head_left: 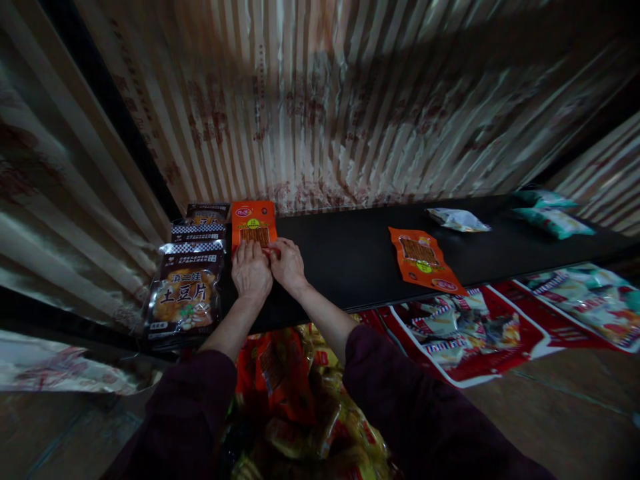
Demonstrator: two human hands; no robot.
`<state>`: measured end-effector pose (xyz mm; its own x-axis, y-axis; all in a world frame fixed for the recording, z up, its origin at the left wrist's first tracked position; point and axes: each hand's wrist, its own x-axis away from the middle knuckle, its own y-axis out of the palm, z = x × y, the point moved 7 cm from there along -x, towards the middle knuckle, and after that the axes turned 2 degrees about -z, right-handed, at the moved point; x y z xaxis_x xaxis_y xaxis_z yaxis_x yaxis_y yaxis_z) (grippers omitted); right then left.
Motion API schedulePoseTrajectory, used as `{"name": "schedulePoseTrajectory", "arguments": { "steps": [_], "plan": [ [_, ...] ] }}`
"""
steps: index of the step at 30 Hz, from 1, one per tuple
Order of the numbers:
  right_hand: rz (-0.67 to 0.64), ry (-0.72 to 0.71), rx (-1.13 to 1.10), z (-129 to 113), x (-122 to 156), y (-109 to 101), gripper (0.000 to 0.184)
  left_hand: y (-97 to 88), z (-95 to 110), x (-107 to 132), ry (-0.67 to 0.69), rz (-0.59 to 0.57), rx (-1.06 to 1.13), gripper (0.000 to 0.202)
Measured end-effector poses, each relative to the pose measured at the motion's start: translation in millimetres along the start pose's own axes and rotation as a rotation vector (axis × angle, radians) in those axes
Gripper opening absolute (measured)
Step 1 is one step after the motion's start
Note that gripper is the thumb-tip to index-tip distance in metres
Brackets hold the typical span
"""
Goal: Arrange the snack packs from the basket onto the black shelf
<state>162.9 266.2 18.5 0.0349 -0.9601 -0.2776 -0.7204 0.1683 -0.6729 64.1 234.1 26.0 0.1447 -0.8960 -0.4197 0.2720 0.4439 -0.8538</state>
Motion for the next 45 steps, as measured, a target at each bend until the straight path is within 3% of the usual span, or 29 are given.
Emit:
{"name": "schedulePoseTrajectory", "arguments": {
  "steps": [10,19,24,29,34,38,45],
  "plan": [
    [-0.070,-0.089,-0.118,-33,84,-32,0.029,-56.2,16,74,0.073,-0.106,0.059,0.039],
    [-0.177,-0.034,-0.143,-28,164,-31,0.027,-72.4,12,151,-0.065,-0.332,0.128,0.040],
    [-0.242,0.001,-0.096,-20,202,-29,0.030,-62.5,12,192,-0.127,-0.548,0.205,0.045],
    [-0.323,0.053,-0.037,-7,230,-24,0.034,-41.2,9,223,-0.140,-0.666,0.273,0.049],
    [-0.348,0.095,-0.071,3,247,-15,0.032,-17.7,1,235,-0.113,-0.748,0.335,0.054],
    [-0.340,0.186,-0.098,9,253,-12,0.030,2.0,-8,245,-0.159,-0.860,0.387,0.044],
    [-0.326,0.278,-0.167,6,261,-8,0.033,20.8,-4,257,-0.093,-0.915,0.538,0.035]
  ]
}}
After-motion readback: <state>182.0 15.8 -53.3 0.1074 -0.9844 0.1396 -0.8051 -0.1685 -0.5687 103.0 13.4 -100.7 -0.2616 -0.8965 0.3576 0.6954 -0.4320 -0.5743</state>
